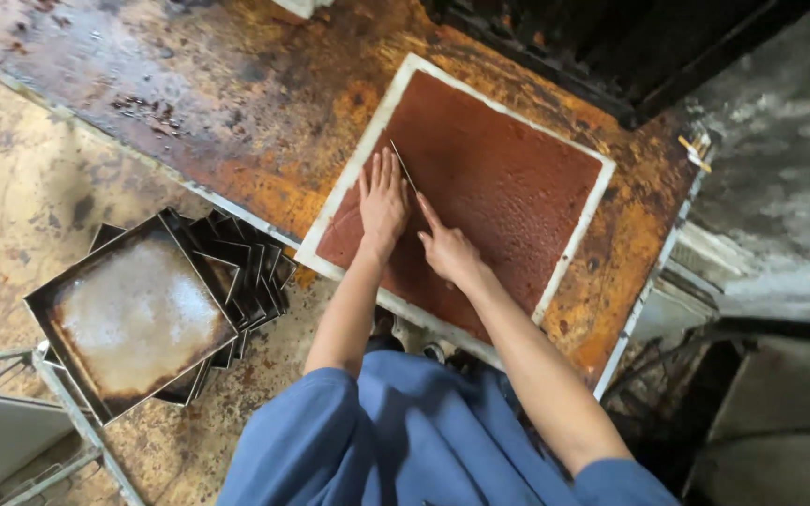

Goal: Cutting a large sheet of cake into uniform squares using a metal guide and a knife

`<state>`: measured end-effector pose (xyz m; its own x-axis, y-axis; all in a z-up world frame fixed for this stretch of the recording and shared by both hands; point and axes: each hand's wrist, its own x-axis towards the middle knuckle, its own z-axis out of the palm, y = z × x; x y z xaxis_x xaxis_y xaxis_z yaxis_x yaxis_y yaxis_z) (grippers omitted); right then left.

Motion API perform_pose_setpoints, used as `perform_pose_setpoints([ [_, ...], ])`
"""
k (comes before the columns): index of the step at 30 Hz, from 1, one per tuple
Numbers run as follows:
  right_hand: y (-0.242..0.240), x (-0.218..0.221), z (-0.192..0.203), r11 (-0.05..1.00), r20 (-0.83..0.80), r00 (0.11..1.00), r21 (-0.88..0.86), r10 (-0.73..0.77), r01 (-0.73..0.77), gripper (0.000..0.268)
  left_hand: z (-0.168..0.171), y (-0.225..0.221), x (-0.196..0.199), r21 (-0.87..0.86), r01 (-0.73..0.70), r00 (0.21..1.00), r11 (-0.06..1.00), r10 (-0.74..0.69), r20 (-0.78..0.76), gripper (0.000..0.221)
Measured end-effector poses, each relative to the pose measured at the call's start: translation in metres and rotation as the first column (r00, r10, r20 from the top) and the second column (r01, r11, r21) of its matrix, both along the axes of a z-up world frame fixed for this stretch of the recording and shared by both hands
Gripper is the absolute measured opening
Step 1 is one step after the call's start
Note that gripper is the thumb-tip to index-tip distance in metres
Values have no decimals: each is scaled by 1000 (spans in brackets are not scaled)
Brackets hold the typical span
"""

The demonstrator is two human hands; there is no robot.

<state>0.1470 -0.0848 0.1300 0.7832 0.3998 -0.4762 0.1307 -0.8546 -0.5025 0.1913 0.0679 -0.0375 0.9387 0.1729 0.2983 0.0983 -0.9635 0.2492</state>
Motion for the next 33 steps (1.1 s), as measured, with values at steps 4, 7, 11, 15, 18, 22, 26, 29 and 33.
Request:
perform_pose_setpoints([
  [4, 0, 4, -12, 999, -33, 999, -41, 7, -8, 71, 1, -8, -10, -32, -9, 995, 999, 6, -95, 56],
  [7, 4, 9, -3, 1000, -15, 1000, -18, 21, -22, 71, -8, 0, 4, -27, -6, 991, 1000, 3, -131, 57],
  [11, -22, -22, 2, 999, -75, 997, -43, 3, -6, 72, -15, -4, -2, -28, 17, 988, 999, -21, -151, 58],
  [15, -6, -15, 31, 997, -9, 999, -65, 32, -33, 74, -4, -11, 1, -31, -17, 976, 999, 10, -218, 58],
  [18, -10, -47, 66, 1000, -26, 999, -12, 22, -22, 74, 3, -22, -33, -65, 9, 978, 998, -22, -207, 57],
  [22, -26, -40, 19, 999, -38, 999, -47, 24, -26, 73, 11, -26, -48, -20, 41, 981, 999, -44, -190, 56],
  [26, -14, -62, 78, 1000, -26, 999, -17, 19, -19, 71, 18, -41, -89, -26, 100, 990, 995, -102, -99, 56],
  [29, -38, -52, 5, 999, -33, 999, -33, 18, -19, 72, 20, -43, -91, -2, 98, 994, 995, -97, -48, 55],
  [33, -40, -52, -8, 998, -7, 999, -45, 42, -42, 72, 8, -51, -98, 2, 86, 996, 996, -86, -21, 54],
])
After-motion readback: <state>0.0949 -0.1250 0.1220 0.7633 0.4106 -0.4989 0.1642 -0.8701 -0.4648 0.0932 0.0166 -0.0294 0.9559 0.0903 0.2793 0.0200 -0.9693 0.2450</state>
